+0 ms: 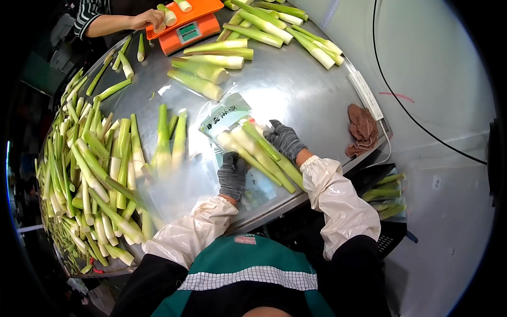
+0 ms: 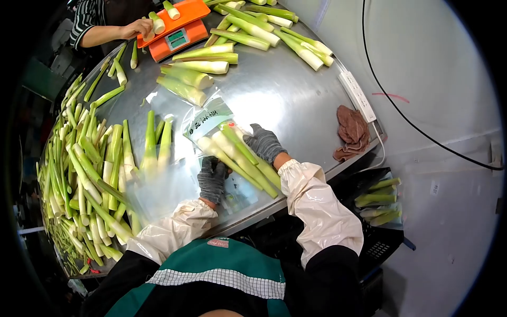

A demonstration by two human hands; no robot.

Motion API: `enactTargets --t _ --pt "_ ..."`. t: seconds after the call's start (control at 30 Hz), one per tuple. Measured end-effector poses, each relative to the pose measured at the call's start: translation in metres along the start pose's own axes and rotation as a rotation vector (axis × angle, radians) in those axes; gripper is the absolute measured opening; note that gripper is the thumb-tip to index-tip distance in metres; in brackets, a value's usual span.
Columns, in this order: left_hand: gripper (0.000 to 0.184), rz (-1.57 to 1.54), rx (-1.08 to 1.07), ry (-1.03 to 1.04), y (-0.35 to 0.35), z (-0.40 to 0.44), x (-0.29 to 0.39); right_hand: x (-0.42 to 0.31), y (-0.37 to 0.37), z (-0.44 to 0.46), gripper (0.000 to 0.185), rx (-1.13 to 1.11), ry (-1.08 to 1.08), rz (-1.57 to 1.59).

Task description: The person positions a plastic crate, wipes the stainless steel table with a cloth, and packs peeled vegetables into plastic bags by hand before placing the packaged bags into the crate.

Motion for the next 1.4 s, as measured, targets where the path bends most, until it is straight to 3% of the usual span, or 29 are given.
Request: enactTargets --t 0.07,0.13,0.2,0.37,0.47,0.53,0.57,0.6,0.67,0.7,0.8,0.87,0.9,0.93,0.97,1.03,1.07,1.1,1.13,1.2,1.27,1.33,1.4 --pt "0.015 0.146 0.045 0.079 -0.004 0.004 0.007 -0.007 0.000 -0.002 0.045 0.097 0.001 -0.168" --pt "0.014 0.243 0.023 -0.010 -0.006 0.004 0.009 -0.002 0.004 -0.004 0.035 0.181 -0.100 -0.112" --pt "0.014 0.268 0.025 0.018 -0.012 0.009 0.011 -0.001 0.007 -0.005 0.027 0.122 0.002 0.036" --pt "0.015 0.268 0.056 0.128 -0.014 0.015 -0.003 -0.024 0.011 -0.013 0.041 0.096 0.070 -0.282" --pt "0.017 0.123 0.007 -0.015 -0.013 0.020 -0.002 -0.015 0.017 -0.012 0.032 0.229 -0.011 -0.174" --pt "0.037 -0.141 0.146 -0.356 -0.019 0.020 -0.002 -0.017 0.023 -0.015 0.033 0.235 0.043 -0.187" --pt "0.059 -0.122 0.146 -0.411 -0.021 0.022 -0.003 -0.020 0.025 -0.017 0.035 0.243 0.099 -0.195" --pt "0.059 -0.124 0.151 -0.408 -0.018 0.026 -0.010 -0.020 0.029 -0.017 0.035 0.241 0.094 -0.197" --pt "0.062 -0.120 0.375 -0.041 -0.023 0.032 0.006 -0.015 0.035 -0.018 0.039 0.310 0.004 -0.025" --pt "0.059 0.067 0.340 -0.002 -0.023 0.029 0.009 -0.011 0.040 -0.019 0.039 0.311 0.001 -0.025" --pt "0.048 0.202 0.358 0.164 -0.034 0.031 0.023 -0.004 0.042 -0.014 0.039 0.390 -0.091 -0.025" --pt "0.037 0.442 0.213 0.146 -0.052 0.036 0.047 0.004 0.046 -0.003 0.032 0.084 -0.173 -0.402" --pt "0.033 0.685 0.160 0.188 -0.060 0.042 0.066 -0.021 0.040 -0.015 0.024 0.072 -0.300 -0.637" --pt "0.030 0.927 0.108 0.234 -0.066 0.046 0.088 -0.022 0.035 -0.016 0.024 0.076 -0.301 -0.639" --pt "0.022 0.975 0.048 0.188 -0.070 0.044 0.119 -0.020 0.031 -0.017 0.021 -0.020 -0.257 -0.368" --pt "0.019 1.015 0.058 0.284 -0.074 0.047 0.134 -0.071 0.023 -0.039 0.015 -0.156 -0.268 -0.399" --pt "0.017 1.055 0.063 0.380 -0.075 0.049 0.140 -0.095 0.017 -0.061 0.017 -0.131 0.053 0.309" --pt "0.015 0.896 0.066 0.412 -0.078 0.054 0.143 -0.093 0.011 -0.058 0.018 -0.250 -0.168 0.163" --pt "0.014 0.737 -0.027 0.319 -0.084 0.046 0.168 -0.099 0.009 -0.062 0.018 -0.264 0.051 0.500" --pt "0.013 0.550 -0.180 0.099 -0.087 0.050 0.180 -0.109 0.003 -0.072 0.018 -0.050 0.487 1.277" --pt "0.010 0.520 -0.284 0.197 -0.099 0.047 0.217 -0.132 -0.025 -0.083 0.017 -0.056 0.394 1.205" --pt "0.010 0.409 -0.423 0.075 -0.112 0.042 0.256 -0.181 -0.052 -0.112 0.020 -0.105 0.260 1.177" --pt "0.007 0.344 -0.494 0.225 -0.126 0.045 0.289 -0.224 -0.073 -0.142 0.021 -0.090 0.018 1.058"
Point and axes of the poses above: each hand's wrist, its own z-axis towards the middle knuckle, its own y-axis out of the palm, x = y × z, the point moved 4 cm from there along z, towards the middle knuckle, and after that the axes turned 14 degrees about z, right-handed, at the moved point
